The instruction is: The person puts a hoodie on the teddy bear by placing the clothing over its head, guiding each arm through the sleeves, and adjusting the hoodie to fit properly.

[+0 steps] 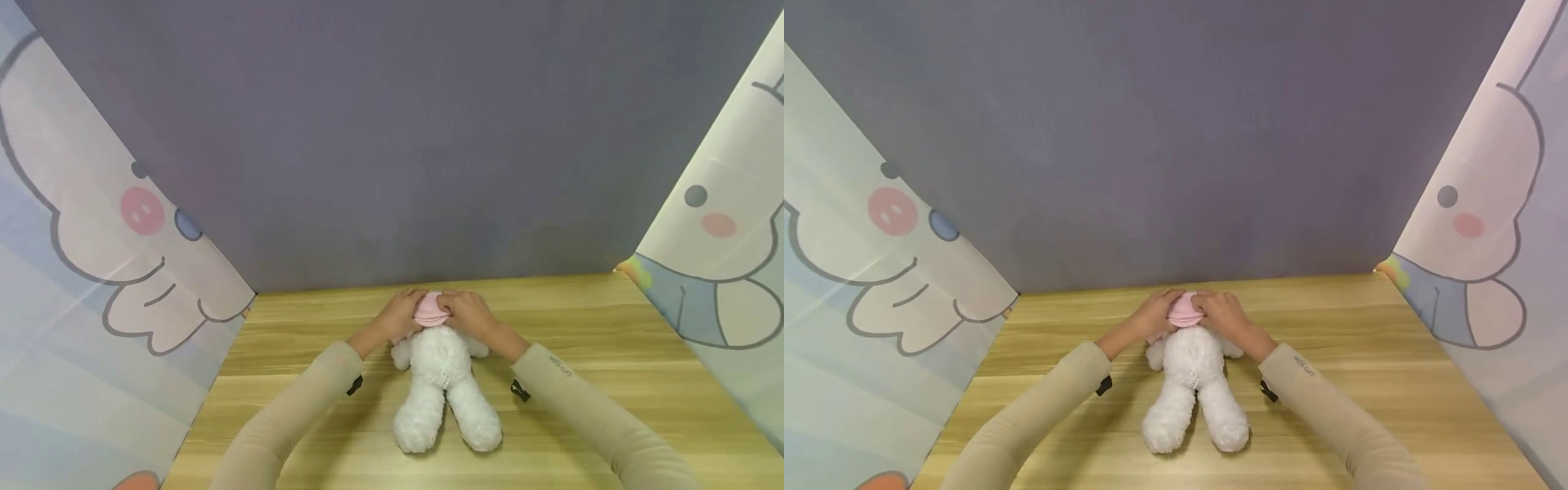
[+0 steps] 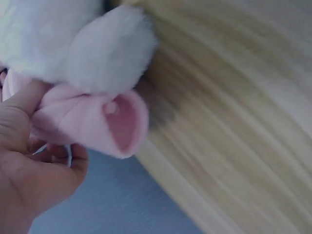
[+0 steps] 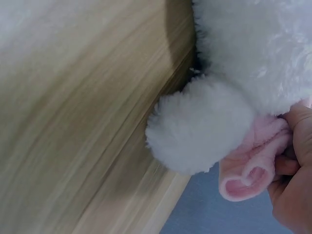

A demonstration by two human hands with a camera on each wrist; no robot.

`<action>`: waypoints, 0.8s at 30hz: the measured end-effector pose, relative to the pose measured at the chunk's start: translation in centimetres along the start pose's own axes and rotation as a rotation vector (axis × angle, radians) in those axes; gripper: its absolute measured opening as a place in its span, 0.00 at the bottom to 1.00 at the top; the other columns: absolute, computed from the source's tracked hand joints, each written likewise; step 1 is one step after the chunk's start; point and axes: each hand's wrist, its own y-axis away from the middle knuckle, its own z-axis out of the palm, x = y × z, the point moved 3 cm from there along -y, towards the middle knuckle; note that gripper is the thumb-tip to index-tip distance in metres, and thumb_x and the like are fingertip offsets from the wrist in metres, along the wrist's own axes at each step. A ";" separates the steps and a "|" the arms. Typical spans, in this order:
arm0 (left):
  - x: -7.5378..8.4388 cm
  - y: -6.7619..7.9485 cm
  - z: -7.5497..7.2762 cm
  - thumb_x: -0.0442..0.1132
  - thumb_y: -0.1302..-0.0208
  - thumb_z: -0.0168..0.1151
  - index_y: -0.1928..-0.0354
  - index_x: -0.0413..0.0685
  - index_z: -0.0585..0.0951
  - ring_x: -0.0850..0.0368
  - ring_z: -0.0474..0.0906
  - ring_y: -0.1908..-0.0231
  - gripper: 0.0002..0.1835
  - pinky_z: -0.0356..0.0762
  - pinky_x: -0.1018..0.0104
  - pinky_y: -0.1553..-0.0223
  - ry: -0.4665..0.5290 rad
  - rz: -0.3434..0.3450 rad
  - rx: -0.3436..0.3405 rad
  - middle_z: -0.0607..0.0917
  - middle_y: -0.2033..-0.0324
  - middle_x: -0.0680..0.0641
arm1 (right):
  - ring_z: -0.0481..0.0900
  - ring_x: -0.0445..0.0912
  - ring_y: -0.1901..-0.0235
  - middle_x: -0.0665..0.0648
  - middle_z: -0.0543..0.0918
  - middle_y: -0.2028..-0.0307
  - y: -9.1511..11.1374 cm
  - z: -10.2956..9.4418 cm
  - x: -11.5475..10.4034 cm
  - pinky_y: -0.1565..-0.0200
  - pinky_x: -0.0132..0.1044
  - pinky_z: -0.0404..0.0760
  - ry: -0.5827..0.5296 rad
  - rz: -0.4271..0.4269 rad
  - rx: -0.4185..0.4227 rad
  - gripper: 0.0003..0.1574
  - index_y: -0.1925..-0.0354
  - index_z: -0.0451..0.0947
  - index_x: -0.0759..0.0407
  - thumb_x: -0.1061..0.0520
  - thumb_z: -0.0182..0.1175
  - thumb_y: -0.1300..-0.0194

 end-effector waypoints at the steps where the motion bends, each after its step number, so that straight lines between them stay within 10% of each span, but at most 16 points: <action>1: 0.0 -0.1 -0.2 0.35 0.45 0.78 0.28 0.37 0.67 0.41 0.70 0.34 0.43 0.68 0.51 0.32 0.019 -0.017 -0.016 0.74 0.35 0.37 | 0.59 0.38 0.79 0.44 0.62 0.78 0.0 0.0 0.1 0.78 0.30 0.58 -0.003 -0.001 0.006 0.32 0.78 0.60 0.49 0.70 0.75 0.58; 7: 0.1 0.0 -0.5 0.34 0.48 0.79 0.42 0.38 0.72 0.49 0.77 0.49 0.33 0.78 0.59 0.45 0.074 -0.066 0.029 0.76 0.49 0.42 | 0.61 0.39 0.79 0.45 0.64 0.77 0.2 0.2 0.0 0.78 0.31 0.60 -0.012 0.015 0.015 0.31 0.78 0.61 0.49 0.70 0.75 0.58; 18: 0.5 1.4 0.5 0.33 0.45 0.77 0.61 0.47 0.78 0.56 0.77 0.67 0.15 0.78 0.65 0.69 -0.127 -0.047 0.189 0.76 0.61 0.51 | 0.62 0.40 0.80 0.45 0.65 0.76 0.9 0.5 -1.2 0.81 0.34 0.62 0.036 0.105 0.016 0.26 0.78 0.61 0.48 0.72 0.66 0.52; 24: -1.1 1.3 -0.4 0.37 0.47 0.79 0.47 0.40 0.79 0.52 0.79 0.57 0.26 0.81 0.60 0.54 -0.005 0.023 0.106 0.80 0.53 0.45 | 0.73 0.47 0.67 0.58 0.75 0.54 -0.1 -1.1 0.1 0.67 0.41 0.77 -0.363 0.129 -0.267 0.27 0.47 0.70 0.58 0.64 0.71 0.41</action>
